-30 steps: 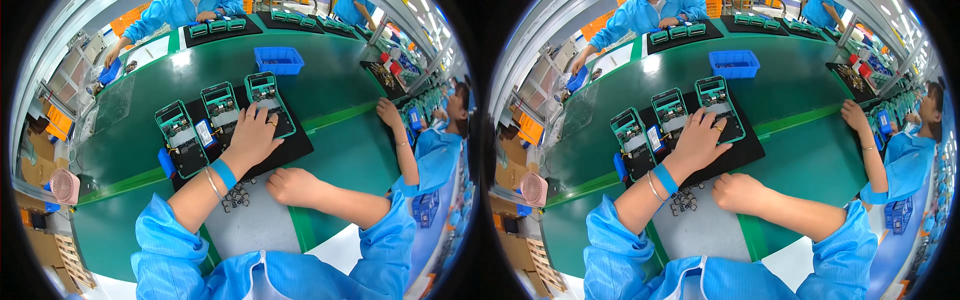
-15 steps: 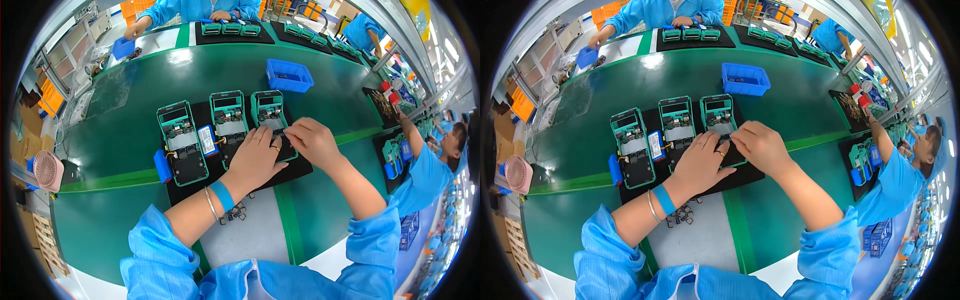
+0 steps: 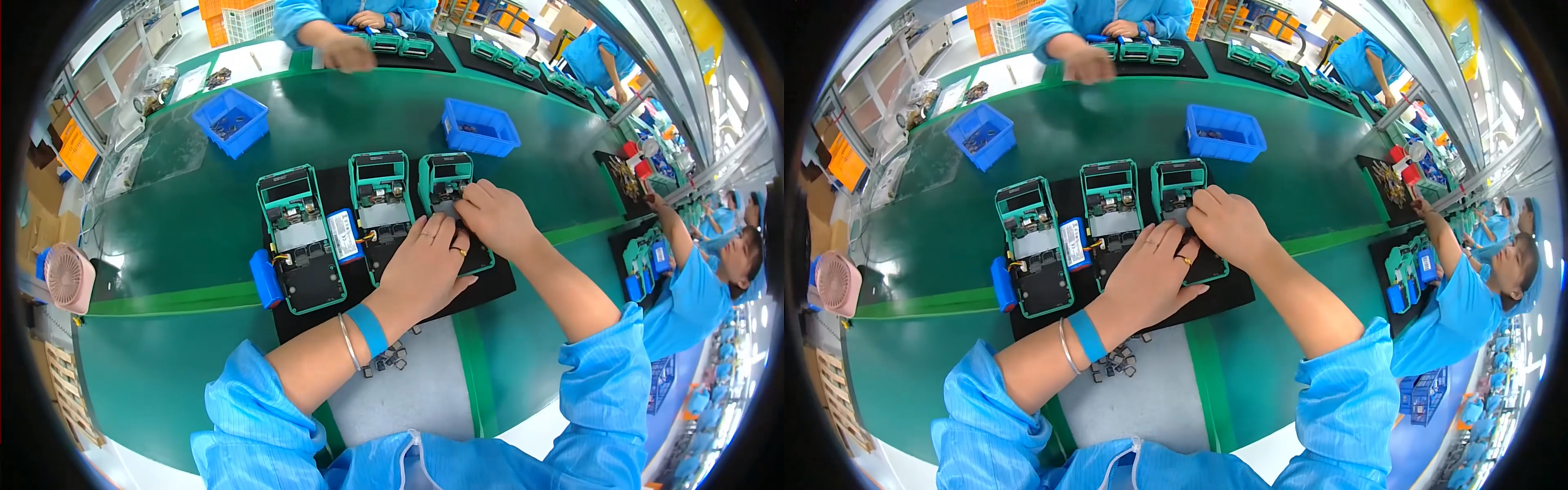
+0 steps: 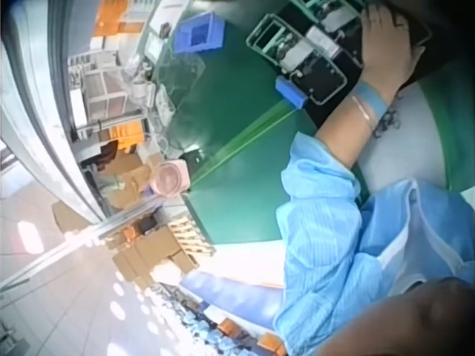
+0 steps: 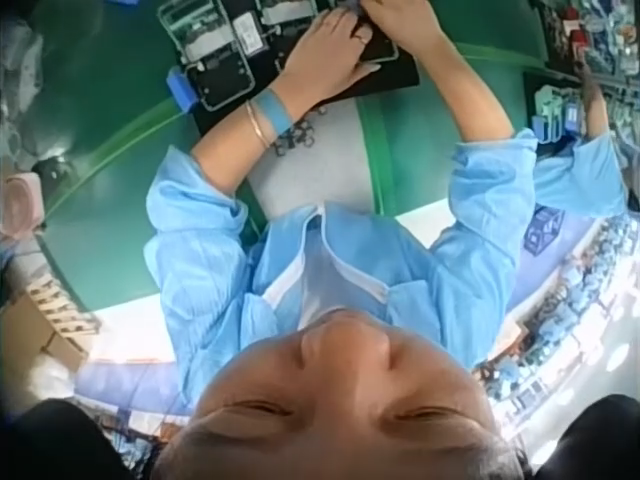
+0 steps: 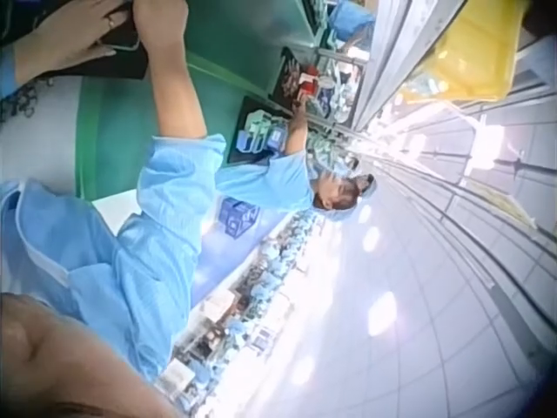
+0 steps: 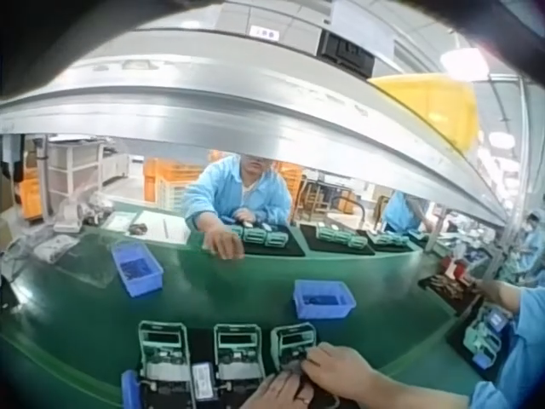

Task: The person assembles small electronic components and batteries into plastic device housings by hand, inserting them onto circuit boards and securing them with screws.

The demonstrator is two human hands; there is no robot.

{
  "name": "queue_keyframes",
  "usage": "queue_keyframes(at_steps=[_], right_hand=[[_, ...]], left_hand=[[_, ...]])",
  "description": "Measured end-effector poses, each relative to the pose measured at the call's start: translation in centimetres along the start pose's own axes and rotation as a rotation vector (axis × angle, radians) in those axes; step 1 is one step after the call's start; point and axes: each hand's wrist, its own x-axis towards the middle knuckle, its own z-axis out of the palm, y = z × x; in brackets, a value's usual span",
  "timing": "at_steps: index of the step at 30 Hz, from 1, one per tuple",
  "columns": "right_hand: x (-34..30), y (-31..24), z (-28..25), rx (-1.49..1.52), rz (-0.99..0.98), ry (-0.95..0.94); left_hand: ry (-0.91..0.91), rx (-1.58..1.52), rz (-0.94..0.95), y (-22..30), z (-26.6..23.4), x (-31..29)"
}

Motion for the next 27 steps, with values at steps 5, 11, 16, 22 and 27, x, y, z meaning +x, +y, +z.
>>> queue_keyframes(at_steps=[5, 11, 16, 22, 27], right_hand=[[-0.1, -0.2, -0.2, -0.066, -0.021, -0.020], [0.0, -0.3, 0.0, -0.073, -0.014, -0.005], [-0.1, 0.0, -0.2, -0.047, -0.016, -0.080], [0.0, 0.6, 0.3, -0.057, 0.004, -0.040], [1.4, 0.8, -0.3, -0.053, 0.111, -0.096]], left_hand=[[-0.051, -0.005, -0.025, 0.2, -0.1, 0.0], [-0.082, 0.003, -0.038, 0.4, -0.3, 0.0], [-0.084, 0.000, -0.040, 0.5, -0.3, 0.0], [-0.095, -0.021, -0.038, 0.4, -0.5, 0.2], [-0.062, -0.003, -0.014, -0.3, -0.3, 0.2]])
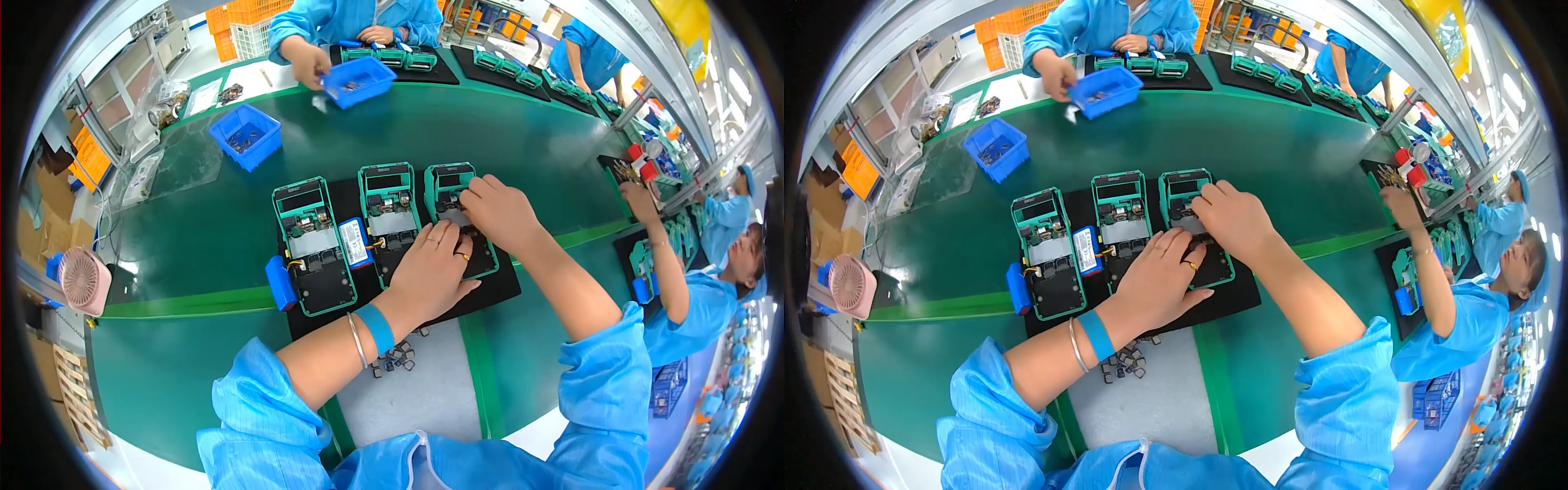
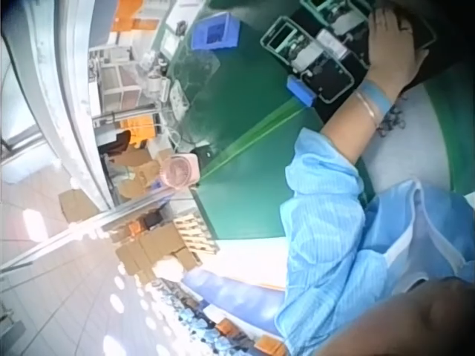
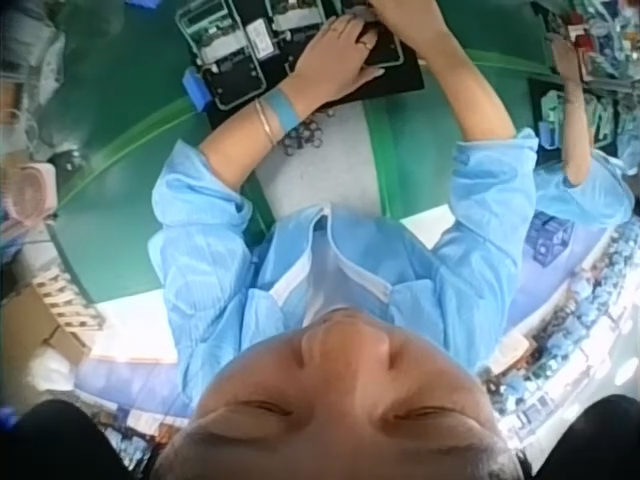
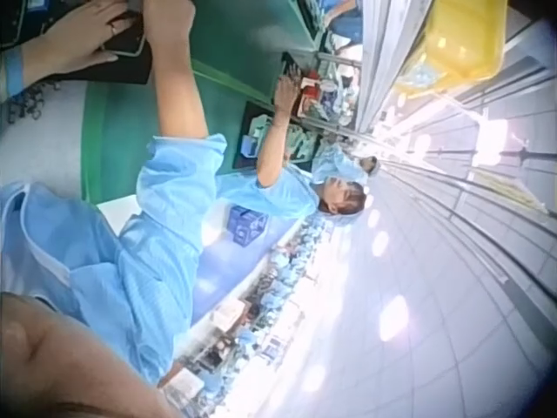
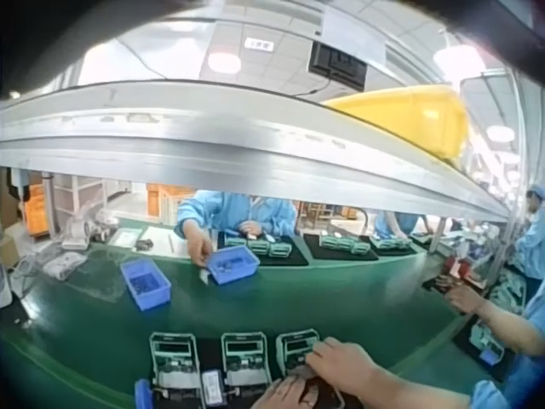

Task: The person assembles small electronic components and batteries into plastic device housings by hand, inserting them onto circuit boards and securing them with screws.

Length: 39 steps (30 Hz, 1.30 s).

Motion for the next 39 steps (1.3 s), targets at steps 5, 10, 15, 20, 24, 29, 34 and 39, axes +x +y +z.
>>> queue_keyframes(at_steps=[5, 10, 15, 20, 24, 29, 34, 39], right_hand=[[0.6, -0.7, 0.2, -0.103, 0.077, -0.015], [-3.4, -3.2, -2.4, 0.274, 0.276, 0.157], [-8.3, -9.0, -5.7, 0.742, 0.517, 0.270], [-12.3, -14.0, -5.6, 0.812, 0.606, 0.382], [-13.2, -15.3, -5.1, 0.932, 0.852, 0.374], [-12.4, -15.5, -6.4, 1.094, 0.866, 0.401], [-9.6, -17.2, -8.5, 1.770, 0.813, 0.096], [-8.9, -18.1, -10.0, 1.958, 0.839, -0.018]], left_hand=[[-0.021, 0.011, -0.009, 0.2, -0.5, -0.2], [0.058, 0.000, 0.024, -3.3, -8.0, 0.8], [0.476, 0.518, -0.318, -18.8, -13.3, -2.8], [0.165, 0.620, -0.623, -24.3, -13.8, -6.8], [0.152, 0.483, -0.718, -22.6, -15.3, -8.4], [0.321, 0.372, -0.363, -13.3, -17.5, -11.0], [0.228, 0.314, -0.058, -2.3, -16.4, -14.4], [0.138, -0.005, 0.018, 2.3, -8.9, -17.3]])
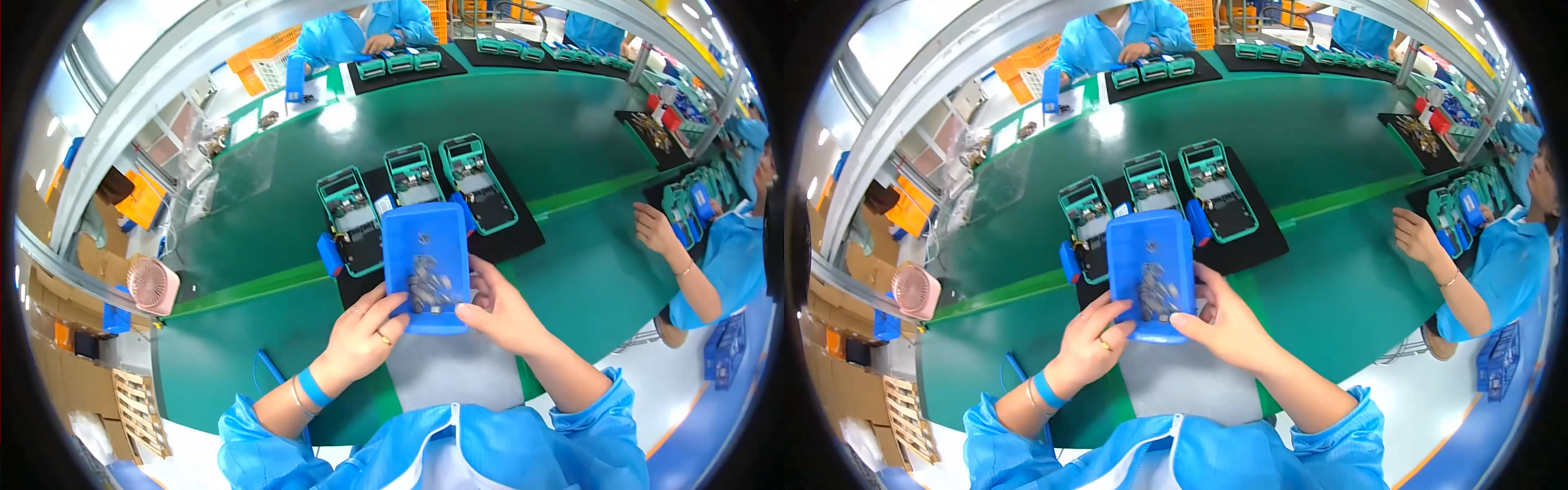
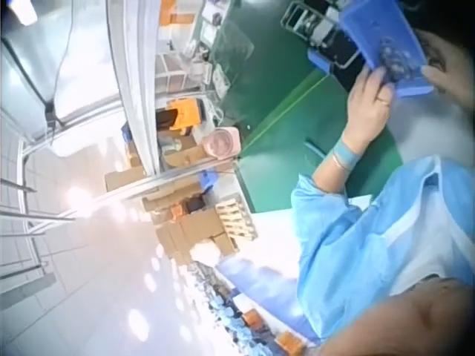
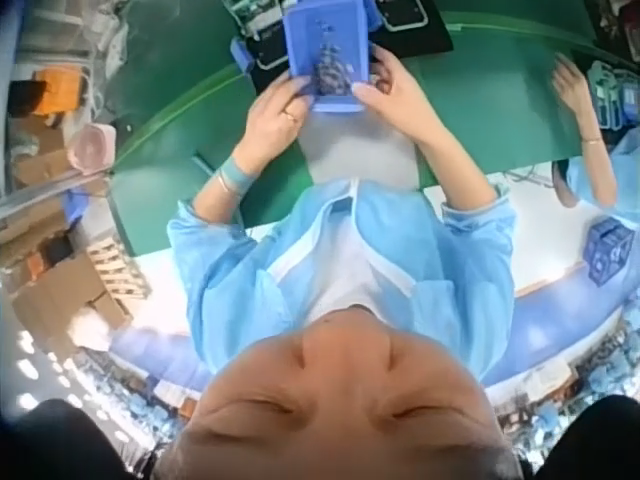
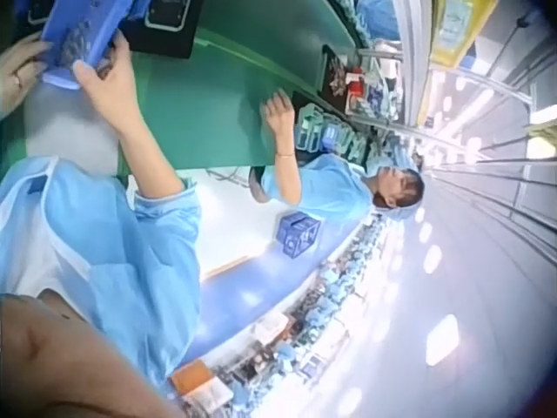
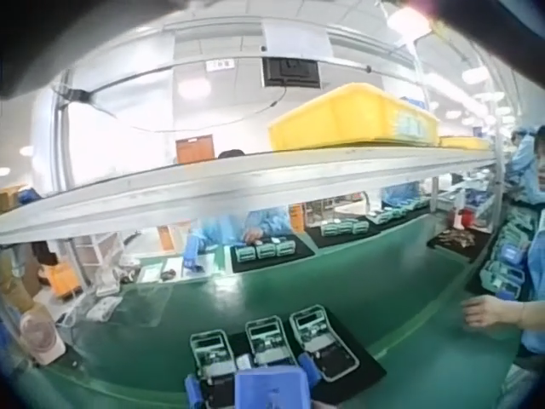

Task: The person assembles small electronic components and batteries into plastic device housings by hand, inserting them onto circuit boards and securing them with screws.

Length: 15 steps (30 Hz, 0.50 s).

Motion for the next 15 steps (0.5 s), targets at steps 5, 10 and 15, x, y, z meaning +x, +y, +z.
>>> queue_keyframes(at_steps=[5, 10, 15], right_hand=[[-1.7, -0.1, -1.1, -0.448, -0.079, 0.207], [-2.5, -1.6, -0.2, -1.239, -0.397, 0.189], [-2.6, -1.3, -0.1, -1.429, -0.536, 0.120]], left_hand=[[0.051, -0.152, -0.107, 2.2, 2.6, -0.3], [-0.155, -0.148, -0.126, 2.6, 3.1, -1.3], [-0.339, -0.239, -0.181, 2.6, 3.8, -2.1]])
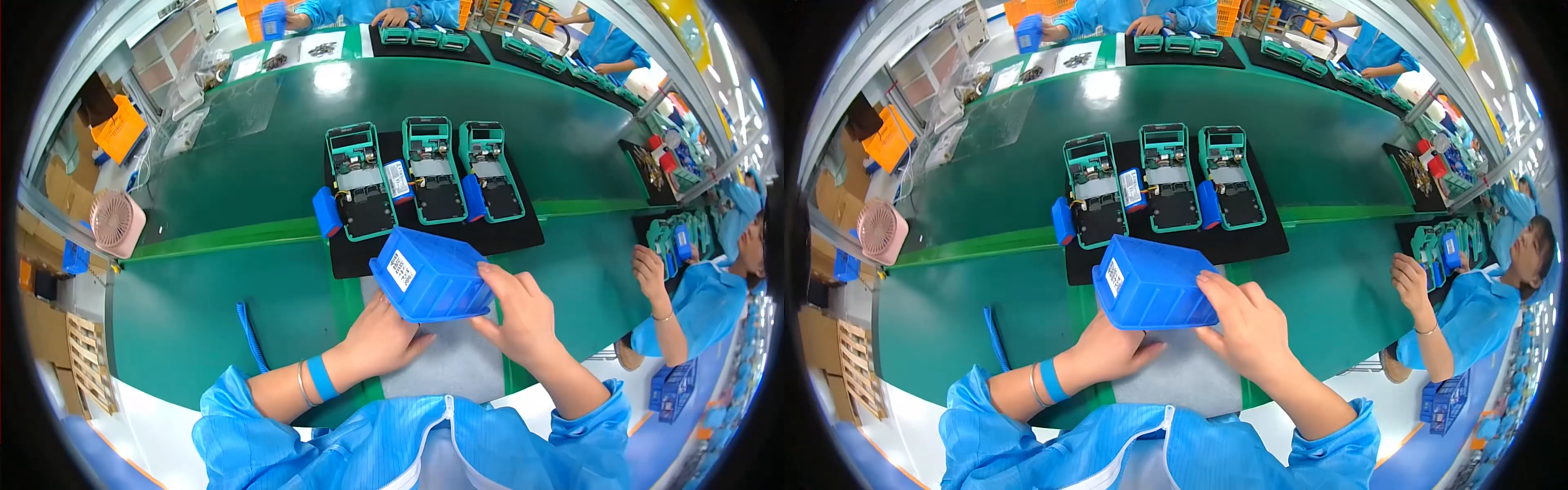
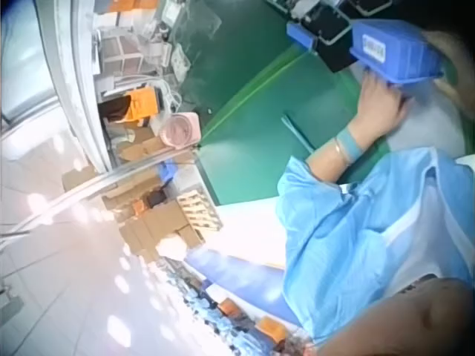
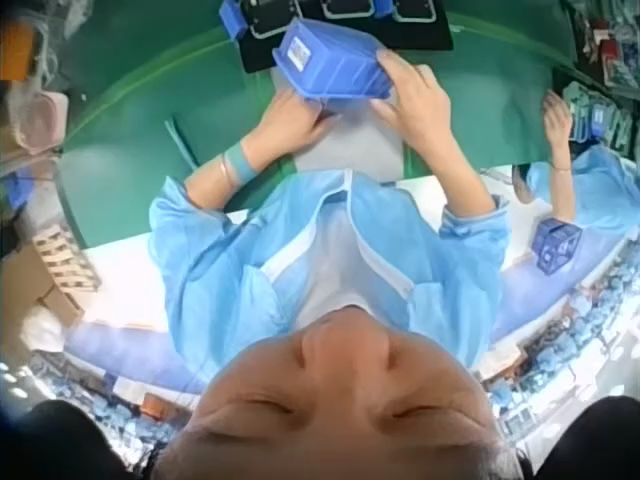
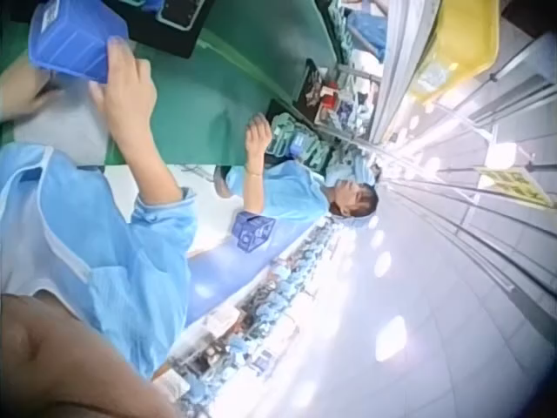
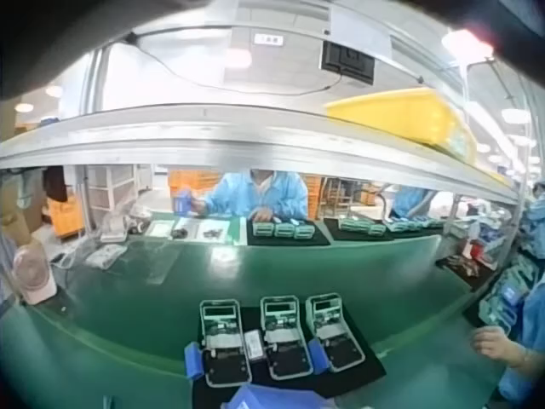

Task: The person assembles small electronic components and batteries into plastic device housings by hand, inserting them onto circuit boards and securing them with screws.

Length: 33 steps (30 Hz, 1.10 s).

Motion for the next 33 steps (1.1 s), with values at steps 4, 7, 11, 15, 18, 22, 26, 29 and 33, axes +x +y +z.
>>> queue_keyframes(at_steps=[4, 7, 11, 15, 18, 22, 26, 29, 33], right_hand=[[-1.0, 1.7, -0.4, 0.083, 0.167, 0.164], [-2.8, 6.3, 0.9, 0.666, 0.604, 0.608], [-7.1, 16.3, 0.6, 1.351, 1.063, 0.809], [-12.3, 23.4, 0.7, 1.555, 1.013, 1.059], [-11.8, 22.8, -0.1, 1.389, 0.915, 1.211], [-11.2, 19.4, 1.3, 1.381, 0.932, 1.332], [-5.9, 11.9, 1.6, 0.983, 0.936, 0.917], [-2.6, 9.8, 2.2, 0.637, 0.644, 0.507], [2.1, 9.4, 2.5, 0.186, 0.260, 0.233]], left_hand=[[0.086, 0.098, 0.026, 0.2, -0.3, 0.1], [0.092, 0.038, 0.038, 0.4, -0.1, 0.0], [0.126, 0.055, 0.046, 0.2, 0.1, 0.3], [0.136, 0.032, 0.061, 0.5, 0.2, 0.6], [0.099, 0.097, 0.098, 0.4, -0.4, 0.4], [-0.036, 0.125, 0.188, 1.0, -0.1, 0.3], [-0.203, 0.236, 0.154, 1.2, 0.1, 1.0], [-0.215, 0.208, 0.127, 1.3, 0.1, 1.2], [-0.247, 0.216, 0.103, 1.8, -0.6, 1.6]])
